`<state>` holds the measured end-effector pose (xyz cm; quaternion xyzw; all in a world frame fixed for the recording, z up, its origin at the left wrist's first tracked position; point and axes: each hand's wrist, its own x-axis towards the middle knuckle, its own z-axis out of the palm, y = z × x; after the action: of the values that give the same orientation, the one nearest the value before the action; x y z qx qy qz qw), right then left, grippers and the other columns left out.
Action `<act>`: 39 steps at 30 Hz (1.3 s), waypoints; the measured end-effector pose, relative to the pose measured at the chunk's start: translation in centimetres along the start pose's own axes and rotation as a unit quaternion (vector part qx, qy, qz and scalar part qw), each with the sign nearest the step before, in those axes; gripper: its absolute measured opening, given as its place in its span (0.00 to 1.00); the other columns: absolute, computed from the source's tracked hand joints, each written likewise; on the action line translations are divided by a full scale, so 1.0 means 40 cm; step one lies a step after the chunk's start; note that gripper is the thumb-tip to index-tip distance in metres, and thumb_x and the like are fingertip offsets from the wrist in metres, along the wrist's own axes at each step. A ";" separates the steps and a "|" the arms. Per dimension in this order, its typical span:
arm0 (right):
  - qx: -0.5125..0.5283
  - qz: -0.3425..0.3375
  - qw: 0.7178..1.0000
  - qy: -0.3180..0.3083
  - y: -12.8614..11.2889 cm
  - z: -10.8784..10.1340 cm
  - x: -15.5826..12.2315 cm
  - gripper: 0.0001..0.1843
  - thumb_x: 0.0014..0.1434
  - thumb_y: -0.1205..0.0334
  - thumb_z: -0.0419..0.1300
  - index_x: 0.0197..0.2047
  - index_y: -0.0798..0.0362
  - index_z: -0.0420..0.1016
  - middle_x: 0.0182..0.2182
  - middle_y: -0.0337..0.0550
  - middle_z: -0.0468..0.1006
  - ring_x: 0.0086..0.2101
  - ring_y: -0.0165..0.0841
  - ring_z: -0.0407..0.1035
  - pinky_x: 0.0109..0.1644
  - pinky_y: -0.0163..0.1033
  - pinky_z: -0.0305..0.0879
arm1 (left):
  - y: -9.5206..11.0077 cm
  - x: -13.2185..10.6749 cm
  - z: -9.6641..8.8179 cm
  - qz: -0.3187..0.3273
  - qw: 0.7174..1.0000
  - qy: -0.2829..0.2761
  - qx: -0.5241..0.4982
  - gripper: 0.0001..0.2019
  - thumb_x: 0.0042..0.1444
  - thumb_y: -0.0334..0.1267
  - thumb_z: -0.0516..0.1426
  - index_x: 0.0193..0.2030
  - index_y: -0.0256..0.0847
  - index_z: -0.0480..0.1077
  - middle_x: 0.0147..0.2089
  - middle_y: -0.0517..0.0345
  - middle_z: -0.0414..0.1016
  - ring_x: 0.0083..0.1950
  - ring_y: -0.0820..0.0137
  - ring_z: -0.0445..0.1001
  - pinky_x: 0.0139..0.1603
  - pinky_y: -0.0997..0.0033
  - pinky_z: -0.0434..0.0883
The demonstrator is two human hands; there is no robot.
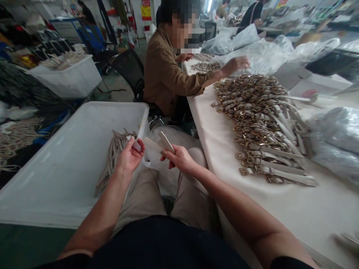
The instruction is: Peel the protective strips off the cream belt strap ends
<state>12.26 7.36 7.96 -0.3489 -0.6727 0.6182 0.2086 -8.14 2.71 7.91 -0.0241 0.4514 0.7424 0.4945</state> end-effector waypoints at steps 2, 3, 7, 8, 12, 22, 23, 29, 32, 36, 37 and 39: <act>-0.043 -0.009 0.999 -0.010 0.007 0.011 -0.004 0.11 0.68 0.58 0.57 0.38 0.56 0.73 0.32 0.41 0.82 0.17 0.22 0.68 0.22 0.28 0.60 | 0.019 0.004 0.008 0.007 1.000 0.015 -0.020 0.09 0.65 0.35 0.60 0.32 0.39 0.72 0.30 0.61 0.78 0.29 0.75 0.78 0.32 0.77 0.76; -0.070 -0.014 0.997 -0.013 0.009 0.015 -0.006 0.11 0.69 0.58 0.57 0.38 0.56 0.74 0.31 0.41 0.82 0.18 0.23 0.69 0.23 0.29 0.60 | 0.024 0.004 0.012 0.010 0.999 0.020 -0.026 0.09 0.67 0.35 0.58 0.33 0.38 0.72 0.30 0.61 0.79 0.29 0.76 0.79 0.33 0.78 0.76; -0.182 -0.019 0.983 -0.012 0.011 0.024 -0.011 0.12 0.70 0.57 0.56 0.37 0.55 0.75 0.28 0.38 0.81 0.20 0.25 0.71 0.27 0.30 0.60 | 0.023 -0.002 0.020 0.015 0.999 0.023 -0.028 0.11 0.69 0.35 0.56 0.34 0.38 0.72 0.30 0.60 0.79 0.30 0.76 0.79 0.35 0.79 0.77; -0.201 -0.018 0.979 -0.010 0.009 0.025 -0.011 0.12 0.70 0.58 0.56 0.37 0.54 0.75 0.27 0.37 0.81 0.21 0.25 0.71 0.27 0.30 0.60 | 0.020 -0.004 0.021 0.015 0.999 0.019 -0.026 0.10 0.68 0.35 0.56 0.34 0.38 0.73 0.31 0.60 0.79 0.30 0.76 0.79 0.35 0.78 0.77; -0.242 -0.005 0.970 -0.001 -0.002 0.025 -0.012 0.11 0.70 0.58 0.57 0.37 0.53 0.75 0.25 0.35 0.78 0.21 0.25 0.71 0.29 0.31 0.58 | 0.009 -0.011 0.025 0.003 1.000 0.012 -0.018 0.08 0.66 0.34 0.59 0.34 0.38 0.73 0.30 0.60 0.80 0.30 0.76 0.80 0.36 0.78 0.78; -0.227 0.010 0.974 0.022 -0.001 0.020 -0.007 0.12 0.71 0.58 0.57 0.36 0.53 0.74 0.26 0.37 0.79 0.22 0.26 0.72 0.28 0.31 0.59 | -0.026 -0.004 0.006 0.022 0.999 -0.028 0.031 0.07 0.55 0.33 0.67 0.31 0.40 0.73 0.31 0.61 0.80 0.33 0.73 0.81 0.35 0.78 0.77; -0.221 0.012 0.975 0.022 0.001 0.019 -0.006 0.12 0.70 0.58 0.57 0.36 0.53 0.74 0.26 0.37 0.79 0.21 0.26 0.72 0.28 0.31 0.59 | -0.033 -0.003 0.004 0.026 0.998 -0.035 0.033 0.08 0.54 0.34 0.68 0.31 0.40 0.73 0.30 0.61 0.80 0.33 0.73 0.81 0.35 0.78 0.77; -0.192 0.010 0.981 0.039 0.005 0.005 -0.003 0.11 0.70 0.58 0.56 0.37 0.53 0.72 0.31 0.38 0.82 0.21 0.25 0.72 0.27 0.29 0.61 | -0.047 0.002 -0.006 0.031 0.997 -0.058 0.028 0.12 0.45 0.34 0.73 0.29 0.40 0.74 0.29 0.62 0.81 0.31 0.72 0.80 0.35 0.75 0.78; -0.190 0.013 0.981 0.030 0.004 0.005 0.000 0.12 0.70 0.58 0.57 0.36 0.54 0.71 0.29 0.39 0.81 0.21 0.25 0.72 0.26 0.28 0.60 | -0.065 -0.005 -0.016 0.019 0.997 -0.063 0.046 0.14 0.40 0.34 0.75 0.29 0.40 0.74 0.29 0.61 0.81 0.30 0.72 0.79 0.34 0.74 0.78; -0.111 0.027 0.994 0.000 0.010 0.019 0.001 0.10 0.70 0.60 0.56 0.36 0.55 0.71 0.29 0.38 0.80 0.20 0.24 0.70 0.24 0.27 0.59 | -0.128 -0.032 -0.034 -0.005 0.988 -0.114 0.108 0.17 0.37 0.39 0.77 0.30 0.38 0.77 0.31 0.57 0.81 0.30 0.71 0.79 0.34 0.73 0.77; -0.071 0.041 0.997 -0.015 0.013 0.021 -0.001 0.09 0.70 0.62 0.56 0.37 0.55 0.71 0.29 0.38 0.80 0.20 0.23 0.70 0.23 0.27 0.60 | -0.143 -0.038 -0.041 0.000 0.983 -0.130 0.127 0.18 0.37 0.42 0.77 0.30 0.37 0.78 0.30 0.57 0.81 0.29 0.71 0.78 0.33 0.73 0.77; 0.000 0.075 0.996 -0.051 0.020 0.019 -0.002 0.07 0.69 0.64 0.55 0.39 0.55 0.71 0.30 0.38 0.80 0.19 0.23 0.70 0.22 0.27 0.61 | -0.154 -0.040 -0.058 0.028 0.973 -0.146 0.175 0.20 0.36 0.49 0.76 0.27 0.38 0.78 0.26 0.59 0.78 0.27 0.73 0.76 0.30 0.75 0.76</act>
<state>11.95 6.77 7.06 -0.3666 -0.6544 0.6492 0.1265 -3.63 0.61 3.33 0.1836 0.4980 0.6608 0.5307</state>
